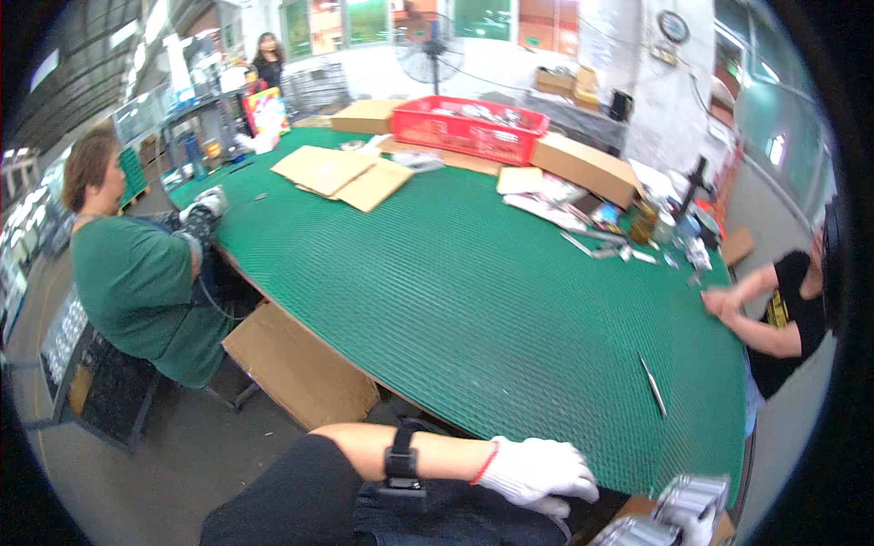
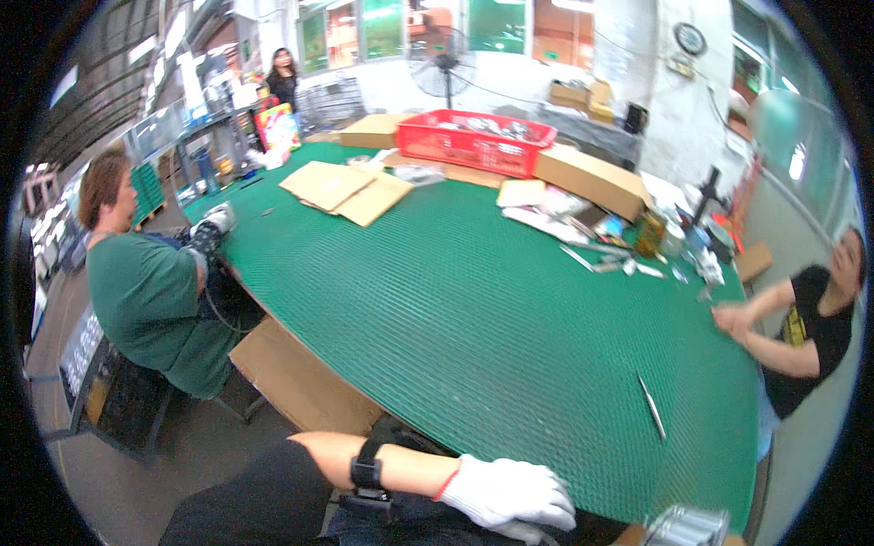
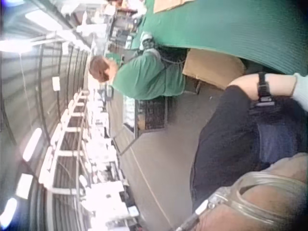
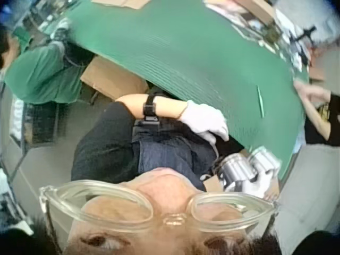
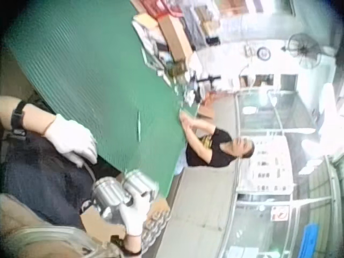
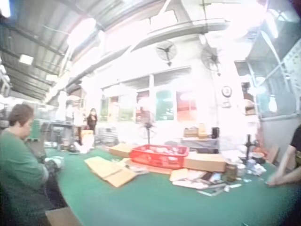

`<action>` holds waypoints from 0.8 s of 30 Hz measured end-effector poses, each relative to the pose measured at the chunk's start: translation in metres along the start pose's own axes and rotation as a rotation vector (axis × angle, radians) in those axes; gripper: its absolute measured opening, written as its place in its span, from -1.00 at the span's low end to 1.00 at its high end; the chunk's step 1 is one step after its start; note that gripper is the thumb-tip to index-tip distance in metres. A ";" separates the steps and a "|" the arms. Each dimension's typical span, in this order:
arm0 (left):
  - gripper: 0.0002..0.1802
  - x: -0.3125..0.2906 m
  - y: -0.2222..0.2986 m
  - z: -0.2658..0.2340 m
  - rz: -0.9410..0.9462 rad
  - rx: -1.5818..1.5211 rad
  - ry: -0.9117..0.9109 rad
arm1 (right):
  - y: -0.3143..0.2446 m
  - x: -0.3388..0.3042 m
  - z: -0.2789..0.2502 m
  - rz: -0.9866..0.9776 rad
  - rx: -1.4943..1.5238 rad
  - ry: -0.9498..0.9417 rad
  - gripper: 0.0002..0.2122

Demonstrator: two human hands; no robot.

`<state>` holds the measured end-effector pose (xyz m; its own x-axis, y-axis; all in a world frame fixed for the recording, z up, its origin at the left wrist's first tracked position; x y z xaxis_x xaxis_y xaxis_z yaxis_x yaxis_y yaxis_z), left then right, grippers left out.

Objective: Assembling and inspecting metal engine pistons at a workshop workbench.

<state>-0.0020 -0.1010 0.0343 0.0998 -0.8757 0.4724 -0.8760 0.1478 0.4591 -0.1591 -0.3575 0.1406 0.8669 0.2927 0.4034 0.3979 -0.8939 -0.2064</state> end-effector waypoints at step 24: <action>-0.44 -0.048 -0.010 -0.105 -0.329 0.567 0.193 | 0.124 0.183 0.146 0.309 -0.104 -0.351 -0.62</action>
<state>0.0517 -0.0120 0.0864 0.4391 -0.7285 0.5257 -0.8924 -0.4214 0.1614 0.0925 -0.3654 0.0588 0.9960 0.0886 0.0085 0.0888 -0.9811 -0.1720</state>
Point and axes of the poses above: each hand's wrist, its own x-axis towards the middle knuckle, its own z-axis out of the palm, y = z × x, the point moved 1 cm from there along x, towards the middle knuckle, and after that the axes turned 8 degrees about x, right-handed, at the moved point
